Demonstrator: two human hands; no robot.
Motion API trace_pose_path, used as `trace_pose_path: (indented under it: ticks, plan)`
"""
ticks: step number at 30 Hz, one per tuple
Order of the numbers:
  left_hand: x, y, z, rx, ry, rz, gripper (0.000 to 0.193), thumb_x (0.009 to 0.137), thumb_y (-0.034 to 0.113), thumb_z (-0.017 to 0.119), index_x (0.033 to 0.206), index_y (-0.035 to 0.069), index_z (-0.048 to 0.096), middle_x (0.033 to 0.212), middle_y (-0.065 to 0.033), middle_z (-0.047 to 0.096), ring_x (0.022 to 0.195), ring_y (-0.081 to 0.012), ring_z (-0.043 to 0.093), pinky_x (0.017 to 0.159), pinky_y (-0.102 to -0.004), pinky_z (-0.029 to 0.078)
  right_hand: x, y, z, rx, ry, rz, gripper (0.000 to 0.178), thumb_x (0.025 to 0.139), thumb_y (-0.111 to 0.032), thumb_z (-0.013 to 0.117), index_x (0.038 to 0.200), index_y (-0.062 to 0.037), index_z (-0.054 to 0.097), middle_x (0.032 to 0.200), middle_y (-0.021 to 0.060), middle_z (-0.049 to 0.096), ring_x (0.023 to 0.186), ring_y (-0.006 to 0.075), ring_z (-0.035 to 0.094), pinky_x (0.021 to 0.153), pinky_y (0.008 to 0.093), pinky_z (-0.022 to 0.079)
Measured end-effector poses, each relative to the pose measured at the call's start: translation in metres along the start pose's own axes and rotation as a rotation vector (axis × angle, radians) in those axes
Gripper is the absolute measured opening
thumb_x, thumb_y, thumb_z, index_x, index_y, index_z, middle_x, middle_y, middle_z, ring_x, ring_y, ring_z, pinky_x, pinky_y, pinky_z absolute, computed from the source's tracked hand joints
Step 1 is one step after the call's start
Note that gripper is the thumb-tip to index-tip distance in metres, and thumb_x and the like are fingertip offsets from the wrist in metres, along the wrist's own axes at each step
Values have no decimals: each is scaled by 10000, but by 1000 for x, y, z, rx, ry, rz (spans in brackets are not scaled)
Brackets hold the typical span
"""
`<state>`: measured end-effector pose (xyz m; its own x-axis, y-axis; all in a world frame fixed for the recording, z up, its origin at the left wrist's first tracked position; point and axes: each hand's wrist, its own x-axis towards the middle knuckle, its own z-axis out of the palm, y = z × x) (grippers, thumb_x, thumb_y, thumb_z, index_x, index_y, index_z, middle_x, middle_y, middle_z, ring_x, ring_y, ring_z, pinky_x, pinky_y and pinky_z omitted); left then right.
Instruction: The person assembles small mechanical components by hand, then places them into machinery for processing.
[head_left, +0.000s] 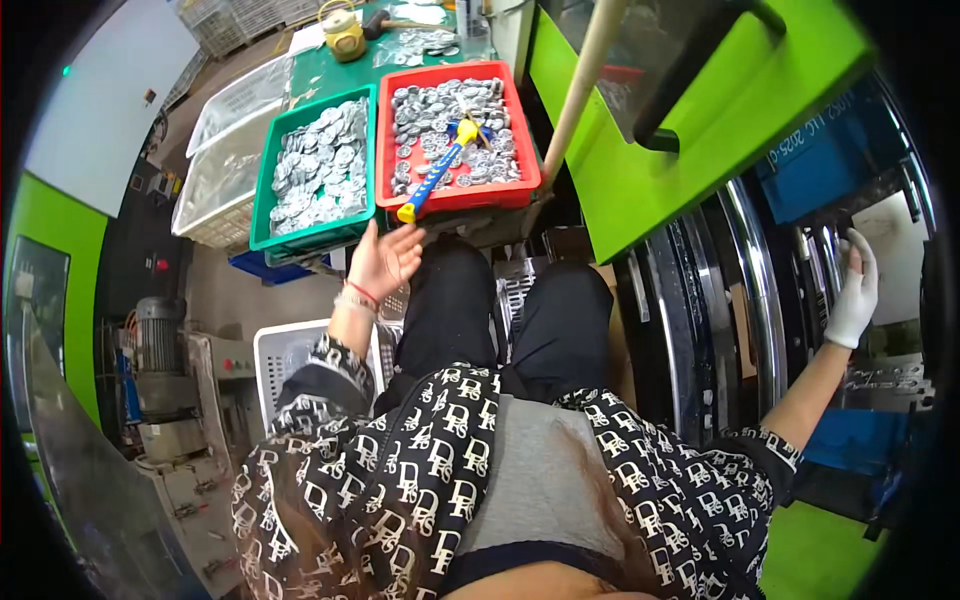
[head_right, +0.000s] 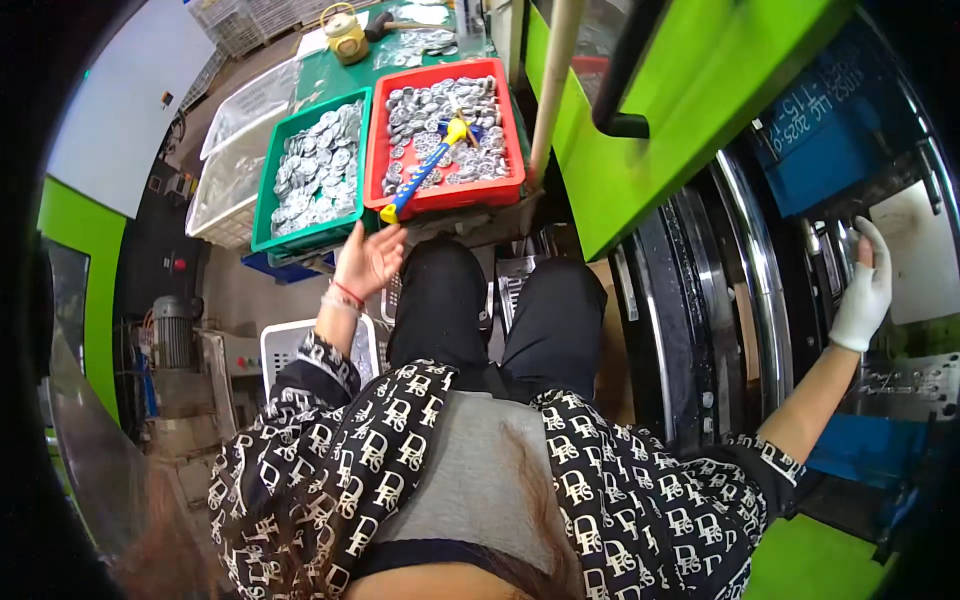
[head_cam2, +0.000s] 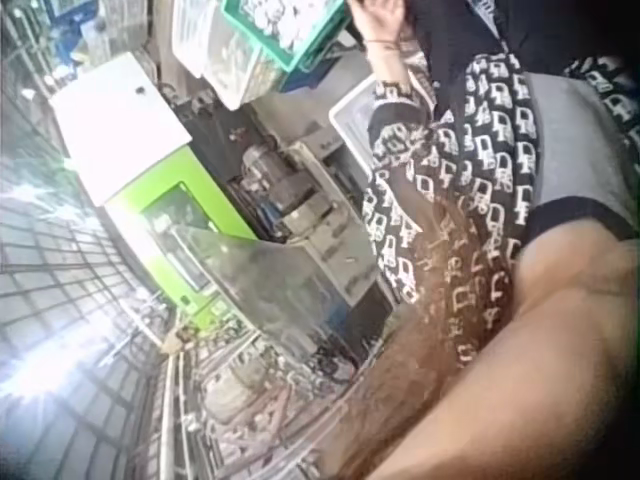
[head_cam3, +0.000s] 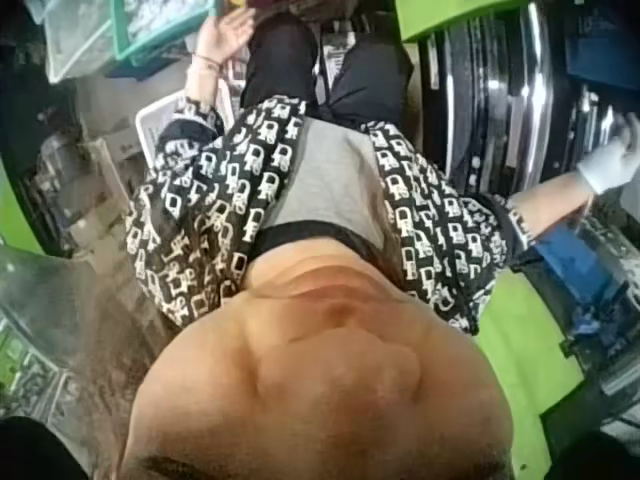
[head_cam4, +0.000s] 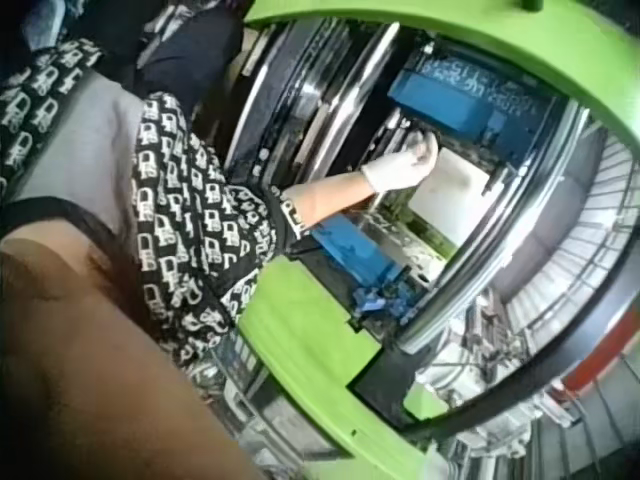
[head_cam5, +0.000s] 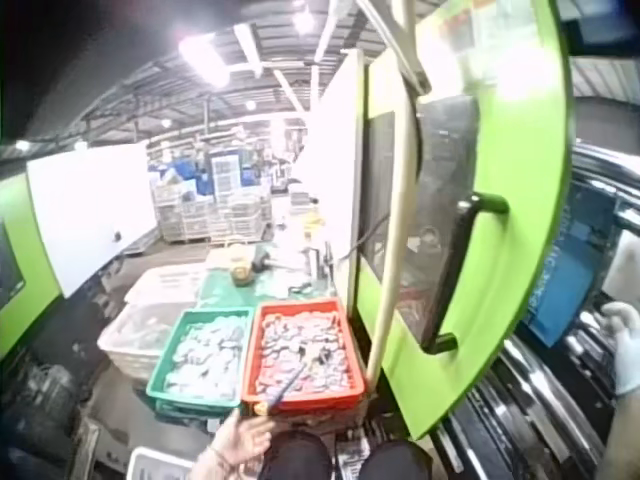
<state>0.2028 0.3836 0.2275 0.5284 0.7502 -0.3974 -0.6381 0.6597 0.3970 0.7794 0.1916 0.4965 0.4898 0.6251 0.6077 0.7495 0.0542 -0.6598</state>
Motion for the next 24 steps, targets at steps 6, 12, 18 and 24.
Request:
trace_pose_path:
  ticks: [6, 12, 18, 24]
  plan:
    - [37, 37, 32, 72, -92, -260, 411, 864, 438, 529, 909, 31, 569, 821, -103, 618, 632, -190, 618, 513, -249, 551, -42, -95, 87, 235, -366, -262, 225, 913, -123, 494, 1072, 18, 567, 1073, 84, 577, 924, 149, 557, 853, 281, 436]
    - [68, -9, 105, 254, -73, -108, 136, 886, 230, 531, 852, 112, 473, 647, 12, 480, 419, -39, 320, 322, -167, 265, -90, -169, 147, 259, -666, -365, 123, 842, -42, 537, 939, 10, 594, 952, 92, 593, 878, 169, 572, 792, 272, 450]
    - [-4, -76, 137, 717, 73, 318, 216, 893, 277, 479, 795, 90, 436, 575, 3, 470, 396, -60, 388, 346, -206, 325, -135, -157, 193, 365, -871, -178, 158, 836, -50, 568, 984, 1, 593, 943, 82, 597, 862, 155, 574, 782, 263, 457]
    - [-57, -129, 152, 710, -140, 453, 242, 837, 117, 557, 1015, 44, 411, 679, -16, 511, 461, -69, 472, 388, -214, 376, -177, -149, 240, 587, -938, 145, 528, 825, -233, 626, 1243, 8, 411, 1113, 111, 541, 1014, 184, 531, 902, 328, 420]
